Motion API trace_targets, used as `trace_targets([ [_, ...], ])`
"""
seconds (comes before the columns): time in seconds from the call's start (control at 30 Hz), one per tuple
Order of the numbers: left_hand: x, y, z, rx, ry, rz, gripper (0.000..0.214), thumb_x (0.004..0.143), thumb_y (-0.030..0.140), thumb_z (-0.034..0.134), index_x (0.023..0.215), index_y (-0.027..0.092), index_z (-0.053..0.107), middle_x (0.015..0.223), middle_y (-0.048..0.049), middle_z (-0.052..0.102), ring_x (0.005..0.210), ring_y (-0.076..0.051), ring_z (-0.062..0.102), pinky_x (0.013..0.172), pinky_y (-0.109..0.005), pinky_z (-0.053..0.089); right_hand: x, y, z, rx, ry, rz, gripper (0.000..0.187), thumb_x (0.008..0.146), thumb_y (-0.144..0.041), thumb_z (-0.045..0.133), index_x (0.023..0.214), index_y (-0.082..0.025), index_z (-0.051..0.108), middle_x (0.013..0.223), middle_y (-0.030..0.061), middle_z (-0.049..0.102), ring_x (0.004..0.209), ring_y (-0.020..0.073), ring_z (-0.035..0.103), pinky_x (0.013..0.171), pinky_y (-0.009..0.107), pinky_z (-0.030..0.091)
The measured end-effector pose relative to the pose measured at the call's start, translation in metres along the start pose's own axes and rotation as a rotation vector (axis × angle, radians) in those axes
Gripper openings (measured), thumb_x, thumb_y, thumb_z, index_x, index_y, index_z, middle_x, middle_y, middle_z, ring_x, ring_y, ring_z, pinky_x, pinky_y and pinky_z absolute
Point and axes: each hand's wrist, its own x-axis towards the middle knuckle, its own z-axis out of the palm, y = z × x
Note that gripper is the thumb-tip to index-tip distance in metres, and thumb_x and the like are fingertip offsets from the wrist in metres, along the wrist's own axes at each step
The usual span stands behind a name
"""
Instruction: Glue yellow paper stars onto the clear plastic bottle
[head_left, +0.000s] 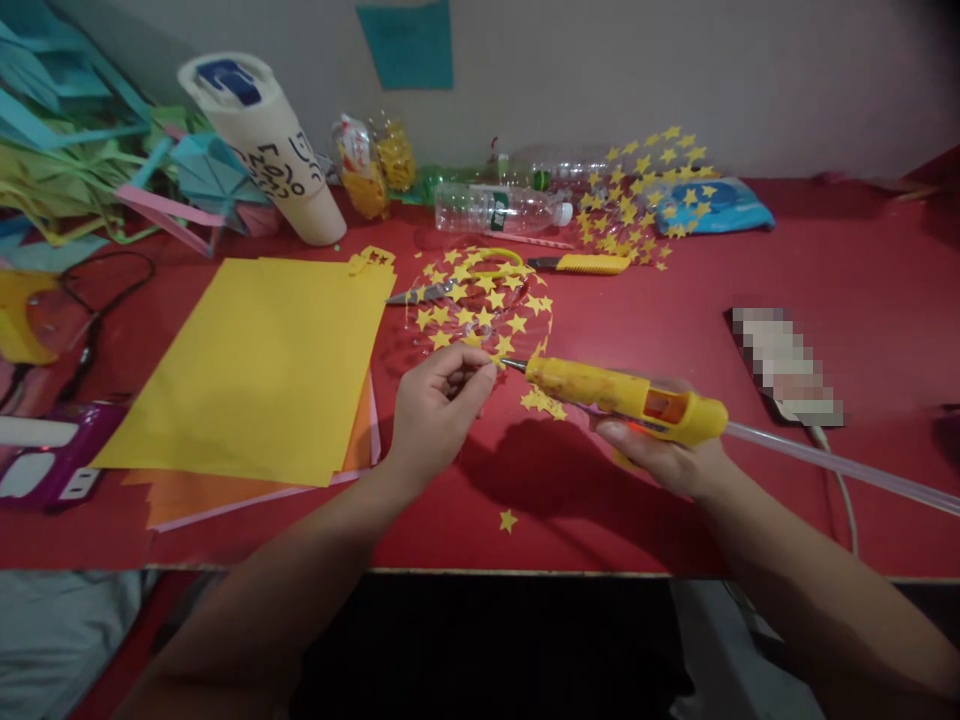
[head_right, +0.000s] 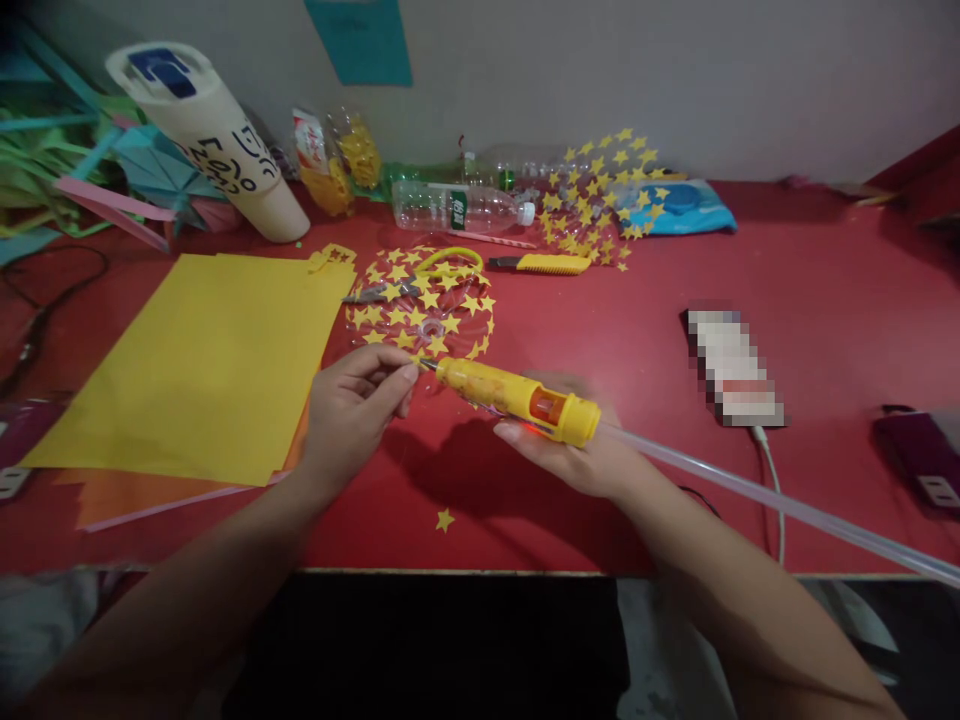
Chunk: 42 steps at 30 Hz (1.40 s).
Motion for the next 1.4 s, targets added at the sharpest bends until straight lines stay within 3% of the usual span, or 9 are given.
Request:
trace_targets([
  [0.3,-0.001,0.000,0.000,-0.003,0.001,0.003,0.012,0.079,0.018,0.054,0.066,0.019,0.056,0.052,0.0057,0.046,0.045,-0.006,0.041,0.043,-0.019,0.035,-0.001,0.002,0.001,0.055,-0.021,0.031,0.025,0.092,-0.046,0.052,0.090,-0.027,0.068,0.081,0.0023,0.070,0.067,0.0180,0.066,0.058,0.030,0.055],
  [0.7,-0.001,-0.002,-0.001,0.005,0.002,0.025,0.013,0.079,0.018,0.055,0.066,0.019,0.057,0.054,0.0048,0.048,0.047,-0.006,0.042,0.044,-0.020,0.034,0.001,0.000,0.001,0.032,-0.001,0.021,0.020,0.091,-0.041,0.055,0.092,-0.027,0.069,0.081,0.0024,0.072,0.065,0.0186,0.066,0.057,0.031,0.055],
  [1.13,-0.001,-0.002,-0.001,0.043,-0.001,0.030,0.014,0.080,0.019,0.054,0.067,0.020,0.057,0.057,0.0044,0.050,0.047,-0.007,0.042,0.045,-0.020,0.035,0.000,0.001,0.000,0.027,-0.013,0.073,0.026,0.090,-0.048,0.053,0.087,-0.026,0.067,0.075,0.0026,0.070,0.063,0.0184,0.066,0.054,0.029,0.054],
  [1.23,-0.001,-0.004,-0.003,0.152,0.015,0.145,0.015,0.082,0.017,0.052,0.069,0.019,0.057,0.059,0.0041,0.053,0.049,-0.006,0.043,0.047,-0.020,0.036,0.003,-0.003,0.000,0.001,0.010,0.064,0.020,0.088,-0.043,0.057,0.080,-0.025,0.064,0.070,0.0020,0.067,0.058,0.0177,0.063,0.051,0.029,0.051],
  [1.4,-0.003,-0.007,-0.007,0.454,0.045,0.509,0.016,0.086,0.013,0.052,0.072,0.018,0.060,0.060,0.0044,0.055,0.050,-0.006,0.043,0.050,-0.019,0.035,0.008,-0.011,-0.002,-0.095,0.029,0.008,0.031,0.085,-0.037,0.060,0.060,-0.024,0.046,0.052,-0.0029,0.047,0.043,0.0122,0.047,0.041,0.027,0.036],
])
